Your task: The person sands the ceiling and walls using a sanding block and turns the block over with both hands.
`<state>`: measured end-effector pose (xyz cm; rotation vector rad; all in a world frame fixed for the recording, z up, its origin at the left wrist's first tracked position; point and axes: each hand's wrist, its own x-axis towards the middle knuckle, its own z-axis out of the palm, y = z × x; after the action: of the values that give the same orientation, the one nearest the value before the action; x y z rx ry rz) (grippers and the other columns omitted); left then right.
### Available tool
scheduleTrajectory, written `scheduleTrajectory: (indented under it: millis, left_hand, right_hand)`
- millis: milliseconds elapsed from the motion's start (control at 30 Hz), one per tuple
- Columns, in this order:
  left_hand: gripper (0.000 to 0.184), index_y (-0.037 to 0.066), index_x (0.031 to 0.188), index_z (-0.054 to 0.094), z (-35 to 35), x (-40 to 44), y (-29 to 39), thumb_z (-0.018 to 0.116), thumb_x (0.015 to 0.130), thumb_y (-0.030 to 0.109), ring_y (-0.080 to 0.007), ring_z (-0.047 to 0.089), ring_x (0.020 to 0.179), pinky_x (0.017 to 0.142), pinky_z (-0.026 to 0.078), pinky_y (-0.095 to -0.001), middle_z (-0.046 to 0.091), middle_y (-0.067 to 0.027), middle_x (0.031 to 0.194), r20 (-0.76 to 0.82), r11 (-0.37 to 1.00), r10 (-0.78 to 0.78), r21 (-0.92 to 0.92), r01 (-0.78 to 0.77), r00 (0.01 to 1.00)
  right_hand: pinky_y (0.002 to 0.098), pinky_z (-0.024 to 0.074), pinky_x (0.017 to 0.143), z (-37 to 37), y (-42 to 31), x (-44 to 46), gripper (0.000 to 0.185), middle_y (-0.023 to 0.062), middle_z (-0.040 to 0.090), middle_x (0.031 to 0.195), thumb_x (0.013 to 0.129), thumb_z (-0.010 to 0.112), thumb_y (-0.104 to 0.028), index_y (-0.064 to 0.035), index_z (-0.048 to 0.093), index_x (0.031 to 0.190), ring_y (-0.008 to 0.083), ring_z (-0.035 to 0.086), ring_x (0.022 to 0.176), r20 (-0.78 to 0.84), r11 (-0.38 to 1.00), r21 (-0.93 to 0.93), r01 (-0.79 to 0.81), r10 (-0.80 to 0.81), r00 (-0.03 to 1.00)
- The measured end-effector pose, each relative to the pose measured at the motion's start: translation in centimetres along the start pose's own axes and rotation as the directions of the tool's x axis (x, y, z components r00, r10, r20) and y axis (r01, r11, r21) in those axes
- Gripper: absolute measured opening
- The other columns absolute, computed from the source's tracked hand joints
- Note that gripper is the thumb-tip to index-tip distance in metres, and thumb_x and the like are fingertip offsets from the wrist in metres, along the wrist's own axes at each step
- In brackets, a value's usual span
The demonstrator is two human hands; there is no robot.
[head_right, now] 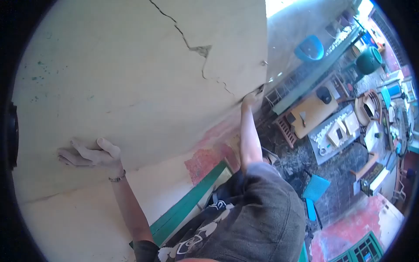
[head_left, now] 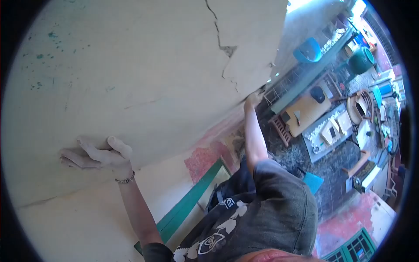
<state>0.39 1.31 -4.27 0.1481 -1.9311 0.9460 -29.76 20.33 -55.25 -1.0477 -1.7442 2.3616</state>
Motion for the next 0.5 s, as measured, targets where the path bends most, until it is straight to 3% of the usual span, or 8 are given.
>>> scheduleTrajectory:
  millis: [67,133,233,267,300,367,433,500]
  left_hand:
    - [0.065,0.002,0.154,0.039,0.9,0.3,0.6,0.042,0.106,0.047,-0.0518,0.017,0.153,0.121,0.014,-0.0682,0.023,-0.0343,0.162,-0.022,0.999,-0.032,0.024,0.033,0.999]
    - [0.064,0.003,0.153,0.041,1.5,0.7,0.6,0.042,0.106,0.047,-0.0518,0.017,0.153,0.121,0.015,-0.0675,0.024,-0.0344,0.162,-0.064,1.0,-0.011,0.014,0.012,0.998]
    - [0.063,0.003,0.152,0.044,0.0,0.3,0.2,0.042,0.106,0.046,-0.0516,0.018,0.152,0.121,0.016,-0.0669,0.025,-0.034,0.162,-0.01,1.0,-0.008,0.021,0.008,1.0]
    - [0.062,0.004,0.151,0.045,0.5,0.6,0.5,0.042,0.106,0.046,-0.0516,0.019,0.152,0.121,0.016,-0.0668,0.025,-0.0337,0.162,-0.028,0.999,-0.032,0.028,0.032,0.999]
    - [0.063,0.004,0.151,0.046,1.0,0.6,0.9,0.041,0.106,0.048,-0.0513,0.018,0.153,0.121,0.015,-0.0666,0.025,-0.0339,0.162,-0.048,0.998,-0.063,0.027,0.064,0.997]
    - [0.064,0.006,0.15,0.048,0.9,0.0,0.5,0.04,0.106,0.052,-0.0508,0.017,0.153,0.122,0.014,-0.0661,0.025,-0.0342,0.162,-0.041,0.996,-0.09,0.023,0.091,0.995]
    - [0.063,0.006,0.148,0.05,1.2,0.4,0.4,0.04,0.105,0.052,-0.0511,0.018,0.153,0.122,0.014,-0.0653,0.027,-0.0336,0.162,-0.053,0.993,-0.115,0.032,0.116,0.992]
    - [0.062,0.006,0.147,0.052,0.5,0.0,1.0,0.041,0.105,0.051,-0.0513,0.02,0.153,0.122,0.014,-0.0645,0.028,-0.0333,0.161,-0.028,0.992,-0.128,0.006,0.128,0.991]
  right_hand:
    - [0.0366,0.0397,0.113,1.0,-2.1,-2.7,0.05,0.0161,0.05,0.153,0.109,0.043,-0.018,-0.0009,0.041,0.155,0.0281,0.05,0.138,-0.048,0.997,0.076,-0.013,0.017,0.999]
    - [0.0361,0.0405,0.112,1.3,-7.9,-9.2,0.048,0.0132,0.054,0.15,0.108,0.045,-0.017,-0.0025,0.043,0.154,0.025,0.05,0.138,0.004,0.941,0.237,0.242,-0.25,0.968]
    - [0.0362,0.038,0.115,-1.2,-4.3,-9.8,0.048,0.0135,0.056,0.148,0.107,0.047,-0.018,-0.0009,0.046,0.152,0.0253,0.046,0.143,0.144,0.816,-0.082,0.572,-0.558,0.817]
    - [0.0364,0.0395,0.113,-1.0,-3.9,-8.8,0.048,0.0164,0.057,0.147,0.107,0.048,-0.017,0.0006,0.047,0.151,0.0274,0.05,0.139,0.113,0.944,-0.063,0.325,-0.316,0.942]
    - [0.0366,0.0409,0.111,-0.9,-3.3,-7.8,0.047,0.0193,0.058,0.146,0.107,0.049,-0.017,0.0021,0.048,0.149,0.0294,0.054,0.136,0.073,0.998,-0.029,0.053,-0.051,0.996]
    - [0.0394,0.0455,0.107,0.1,1.9,-5.0,0.045,0.0225,0.058,0.147,0.107,0.048,-0.011,0.004,0.047,0.15,0.0322,0.06,0.127,-0.036,0.962,-0.18,-0.205,0.202,0.979]
    - [0.0387,0.046,0.106,-0.8,-1.5,-9.9,0.044,0.0224,0.06,0.143,0.106,0.048,-0.011,0.0032,0.051,0.147,0.0317,0.062,0.125,0.226,0.968,-0.192,0.16,-0.115,0.967]
    - [0.0381,0.0467,0.105,-5.5,-9.4,-18.3,0.041,0.0226,0.064,0.138,0.106,0.048,-0.012,0.0,0.055,0.145,0.0325,0.063,0.126,0.448,0.885,-0.092,0.456,-0.373,0.813]
